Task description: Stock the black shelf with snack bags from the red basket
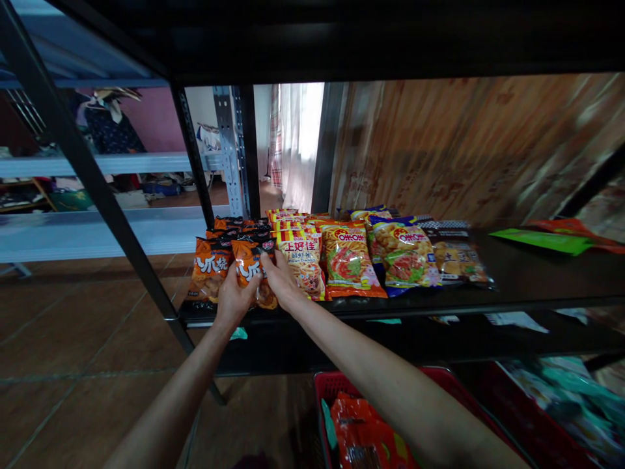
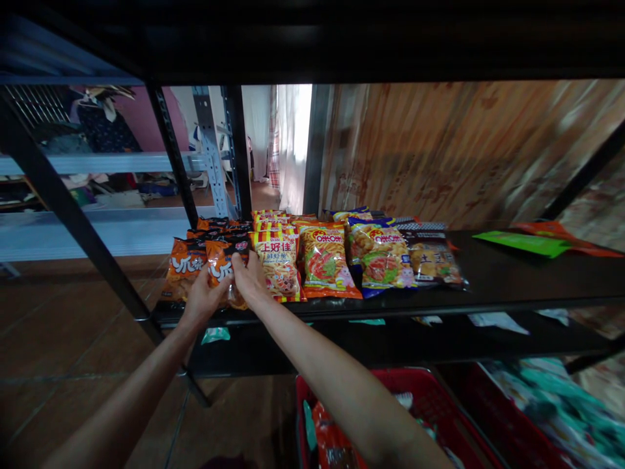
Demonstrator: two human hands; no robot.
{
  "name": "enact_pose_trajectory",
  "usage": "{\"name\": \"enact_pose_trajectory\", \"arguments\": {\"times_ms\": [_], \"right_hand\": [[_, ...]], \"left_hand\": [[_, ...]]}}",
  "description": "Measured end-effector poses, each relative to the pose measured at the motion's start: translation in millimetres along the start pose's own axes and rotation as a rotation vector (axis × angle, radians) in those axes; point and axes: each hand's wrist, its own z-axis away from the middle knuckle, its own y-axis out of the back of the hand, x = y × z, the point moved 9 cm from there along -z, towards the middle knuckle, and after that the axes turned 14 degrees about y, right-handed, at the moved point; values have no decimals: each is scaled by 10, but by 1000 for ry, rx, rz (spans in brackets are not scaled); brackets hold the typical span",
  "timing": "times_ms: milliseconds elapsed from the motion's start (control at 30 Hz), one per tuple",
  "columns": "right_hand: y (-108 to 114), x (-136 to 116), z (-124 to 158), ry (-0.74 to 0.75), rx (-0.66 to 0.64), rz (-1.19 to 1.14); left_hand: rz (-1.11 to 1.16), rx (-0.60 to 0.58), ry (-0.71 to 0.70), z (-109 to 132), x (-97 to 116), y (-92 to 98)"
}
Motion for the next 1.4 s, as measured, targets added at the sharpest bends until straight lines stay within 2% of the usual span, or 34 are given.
{"name": "enact_pose_trajectory", "arguments": {"times_ms": [100, 300, 467, 700, 967, 1267, 1400], "right_hand": [[8, 5, -8, -58, 50, -32], [-33, 15, -9, -74, 24, 13], [-35, 34, 1, -70, 67, 70], [-81, -41, 25, -74, 73, 89], [-81, -159, 0, -19, 59, 124], [-113, -143, 14, 173, 191, 59], [-143, -135, 35, 234, 222, 35]], "left_hand": [[-38, 19, 31, -57, -22, 0], [-117, 63, 86, -50, -26, -5], [-172, 40, 87, -81, -18, -3], [-136, 90, 54, -118, -96, 38], [-65, 85, 13, -149, -119, -5], [-88, 232, -192, -72, -103, -36], [-120, 283, -345, 10, -25, -37]]}}
